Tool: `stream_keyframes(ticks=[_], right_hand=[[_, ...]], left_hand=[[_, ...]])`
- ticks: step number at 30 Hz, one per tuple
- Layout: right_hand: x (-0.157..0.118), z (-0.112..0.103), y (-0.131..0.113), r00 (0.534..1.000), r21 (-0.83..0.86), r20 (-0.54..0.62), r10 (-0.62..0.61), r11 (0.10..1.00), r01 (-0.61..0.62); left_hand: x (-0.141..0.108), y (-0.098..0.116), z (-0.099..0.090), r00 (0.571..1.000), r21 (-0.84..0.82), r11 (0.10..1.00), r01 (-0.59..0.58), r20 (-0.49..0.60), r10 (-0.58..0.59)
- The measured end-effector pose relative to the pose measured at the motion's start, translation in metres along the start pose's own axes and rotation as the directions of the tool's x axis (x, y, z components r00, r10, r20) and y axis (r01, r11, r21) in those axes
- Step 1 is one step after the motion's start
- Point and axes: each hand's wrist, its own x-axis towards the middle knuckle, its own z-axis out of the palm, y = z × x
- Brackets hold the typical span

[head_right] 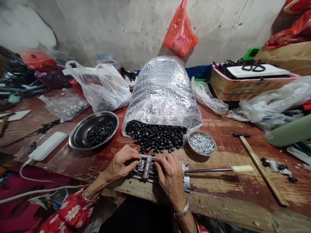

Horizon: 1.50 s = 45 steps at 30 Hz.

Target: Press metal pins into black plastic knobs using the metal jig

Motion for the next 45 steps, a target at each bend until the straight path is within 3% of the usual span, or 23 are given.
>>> stream_keyframes(ticks=[9, 13, 21, 26, 30, 32, 35, 37, 39, 41, 43, 45], right_hand=[[0.0, -0.001, -0.002, 1.0, 0.006, 0.008, 0.014, 1.0, -0.014], [0.001, -0.002, -0.002, 1.0, 0.016, 0.004, 0.012, 1.0, -0.012], [-0.001, 0.002, -0.001, 1.0, -0.008, 0.003, 0.023, 1.0, -0.023], [0.002, 0.002, -0.005, 0.998, -0.042, 0.022, 0.051, 0.998, -0.05], [-0.001, -0.009, -0.003, 1.0, 0.088, 0.014, 0.009, 0.996, -0.01], [-0.006, -0.022, 0.004, 0.999, 0.095, -0.054, 0.006, 0.995, -0.001], [-0.017, -0.051, 0.03, 0.974, -0.11, -0.228, 0.009, 0.993, -0.035], [-0.026, -0.072, 0.054, 0.955, -0.342, -0.295, -0.027, 0.936, -0.079], [-0.035, -0.09, 0.076, 0.961, -0.571, -0.277, -0.024, 0.808, -0.145], [-0.046, -0.105, 0.091, 0.982, -0.701, -0.189, -0.026, 0.704, -0.117], [-0.059, -0.117, 0.097, 0.997, -0.753, -0.081, -0.012, 0.655, -0.053], [-0.078, -0.126, 0.097, 1.0, -0.746, -0.009, 0.022, 0.666, -0.022]], left_hand=[[-0.002, 0.0, 0.006, 0.997, -0.075, 0.996, 0.057, -0.044, -0.06], [-0.004, 0.003, 0.009, 0.989, -0.085, 0.987, 0.137, -0.049, -0.141], [-0.002, 0.006, 0.015, 0.975, 0.04, 0.975, 0.22, -0.004, -0.22], [-0.002, 0.006, 0.014, 0.971, 0.028, 0.97, 0.24, 0.014, -0.24], [-0.009, 0.003, 0.01, 0.978, -0.016, 0.977, 0.211, 0.015, -0.21], [-0.012, 0.002, 0.007, 0.984, -0.032, 0.984, 0.177, 0.017, -0.176], [-0.016, 0.002, 0.004, 0.991, -0.025, 0.991, 0.132, 0.041, -0.131], [-0.018, 0.002, 0.004, 0.994, -0.002, 0.995, 0.099, 0.055, -0.099], [-0.02, 0.0, 0.006, 0.997, 0.036, 0.998, 0.058, 0.054, -0.06], [-0.022, -0.002, 0.008, 0.998, 0.087, 0.996, 0.027, 0.055, -0.032], [-0.025, -0.004, 0.009, 0.998, 0.142, 0.99, 0.01, 0.062, -0.019], [-0.027, -0.005, 0.008, 0.997, 0.202, 0.979, 0.014, 0.071, -0.029]])
